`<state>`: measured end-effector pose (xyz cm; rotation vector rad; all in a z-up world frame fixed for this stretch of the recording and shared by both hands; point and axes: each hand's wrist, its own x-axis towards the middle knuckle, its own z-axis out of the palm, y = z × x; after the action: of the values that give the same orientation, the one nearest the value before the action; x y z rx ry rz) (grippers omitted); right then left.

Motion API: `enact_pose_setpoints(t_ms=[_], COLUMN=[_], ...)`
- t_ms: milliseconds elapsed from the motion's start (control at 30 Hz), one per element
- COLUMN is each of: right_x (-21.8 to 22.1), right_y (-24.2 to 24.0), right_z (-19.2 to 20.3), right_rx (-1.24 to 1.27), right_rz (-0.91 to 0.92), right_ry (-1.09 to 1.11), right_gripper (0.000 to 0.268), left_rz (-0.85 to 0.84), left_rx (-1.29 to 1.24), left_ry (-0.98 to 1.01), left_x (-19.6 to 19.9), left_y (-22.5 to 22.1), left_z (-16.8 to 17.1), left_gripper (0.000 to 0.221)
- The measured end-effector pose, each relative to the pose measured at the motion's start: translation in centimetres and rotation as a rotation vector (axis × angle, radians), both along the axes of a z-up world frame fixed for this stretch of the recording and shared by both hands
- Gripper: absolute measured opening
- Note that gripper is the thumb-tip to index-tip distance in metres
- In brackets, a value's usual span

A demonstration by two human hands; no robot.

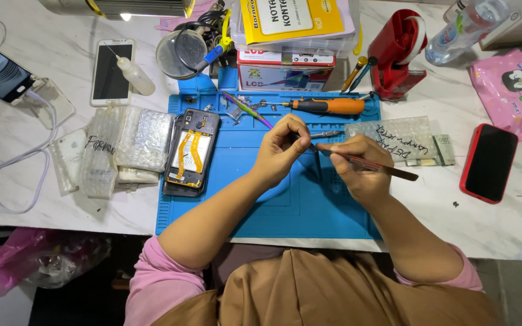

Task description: Replacing a mobile phone screen and testing the connection on a repair bench

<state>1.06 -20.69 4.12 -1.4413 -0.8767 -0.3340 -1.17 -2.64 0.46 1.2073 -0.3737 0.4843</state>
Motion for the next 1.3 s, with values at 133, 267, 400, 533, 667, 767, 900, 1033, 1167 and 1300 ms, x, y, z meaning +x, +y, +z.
enact_pose_setpoints(t_ms=[133,267,400,533,667,767,900,1033,1167,1300], right_x=[-0.4,-0.2,-0.6,-1.0,-0.7,-0.6,-1.6,-1.8,-2.2,-1.6], right_y=[0.1,-0.1,0.2,0.6,0.2,0.1,0.3,1.2,1.4,0.7], right_z=[0.5,0.3,1.0,1.7,0.8,0.4,1.5,0.6,0.7,-0.4], right_rx=[-0.003,-0.016,0.01,0.021,0.007,-0.007,-0.14,-0.23,-0.346,-0.282], right_rz=[-0.039,-0.059,-0.04,-0.029,-0.04,-0.046,-0.158,-0.239,-0.357,-0.224], right_ry=[-0.02,-0.062,-0.064,-0.066,-0.064,-0.079,-0.231,-0.379,-0.559,-0.327], right_gripper=[0.01,0.009,0.006,0.006,0.006,0.006,0.006,0.008,0.007,0.005], left_rz=[0.003,0.002,0.004,0.0,0.004,0.007,0.02,0.029,0.054,0.044], left_rx=[0.007,0.006,0.013,-0.007,-0.006,-0.007,-0.021,-0.056,-0.057,-0.054], left_ry=[0.0,-0.005,-0.013,-0.003,0.004,0.012,0.023,0.054,0.049,0.053], left_x=[-0.2,-0.2,-0.2,-0.2,-0.2,-0.2,-0.2,0.0,0.0,-0.1], left_y=[-0.2,-0.2,-0.2,-0.3,-0.2,-0.2,-0.3,-0.1,-0.3,-0.2], left_z=[0.1,0.3,0.2,0.2,0.0,0.1,0.1,-0.9,-1.0,-1.3], left_gripper=[0.015,0.016,0.015,0.015,0.014,0.014,0.014,0.014,0.024,0.031])
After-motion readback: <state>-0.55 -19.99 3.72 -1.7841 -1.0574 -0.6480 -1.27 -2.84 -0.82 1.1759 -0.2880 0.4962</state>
